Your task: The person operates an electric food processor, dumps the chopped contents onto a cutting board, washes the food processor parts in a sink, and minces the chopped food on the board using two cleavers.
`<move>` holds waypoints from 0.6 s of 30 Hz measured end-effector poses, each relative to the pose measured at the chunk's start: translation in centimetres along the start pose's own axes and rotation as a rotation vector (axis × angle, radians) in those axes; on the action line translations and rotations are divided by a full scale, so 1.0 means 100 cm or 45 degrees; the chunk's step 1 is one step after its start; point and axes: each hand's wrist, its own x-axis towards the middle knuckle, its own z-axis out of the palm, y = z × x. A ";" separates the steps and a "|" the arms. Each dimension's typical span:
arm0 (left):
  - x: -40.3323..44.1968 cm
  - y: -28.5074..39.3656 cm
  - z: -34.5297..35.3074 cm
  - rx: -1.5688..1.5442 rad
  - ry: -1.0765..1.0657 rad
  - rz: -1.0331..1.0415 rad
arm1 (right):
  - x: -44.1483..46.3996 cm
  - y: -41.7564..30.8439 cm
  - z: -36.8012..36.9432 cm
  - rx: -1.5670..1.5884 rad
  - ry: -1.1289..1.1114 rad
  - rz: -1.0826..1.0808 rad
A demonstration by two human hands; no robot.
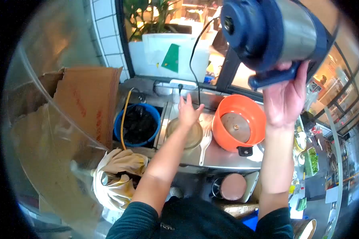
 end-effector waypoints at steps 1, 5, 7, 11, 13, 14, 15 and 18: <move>0.004 -0.015 0.014 -0.005 -0.068 0.056 | -0.010 -0.014 0.007 0.010 0.045 -0.025; 0.061 -0.006 -0.007 0.100 -0.102 -0.211 | -0.074 -0.077 0.026 0.113 0.138 -0.224; 0.087 0.016 -0.021 -0.176 0.330 -0.086 | -0.112 -0.110 0.029 0.130 0.174 -0.307; 0.069 0.136 -0.087 -1.102 0.131 0.063 | -0.222 -0.164 0.005 -0.101 0.551 -0.307; 0.023 0.203 -0.121 -1.138 0.023 0.152 | -0.285 -0.178 -0.014 -0.302 0.819 -0.298; -0.001 0.228 -0.130 -1.135 -0.040 0.252 | -0.320 -0.182 -0.026 -0.191 0.813 -0.192; -0.026 0.249 -0.135 -1.132 -0.100 0.349 | -0.342 -0.182 -0.023 -0.174 0.822 -0.067; -0.102 0.280 -0.134 -1.118 -0.446 0.605 | -0.381 -0.164 0.006 -0.386 1.077 0.320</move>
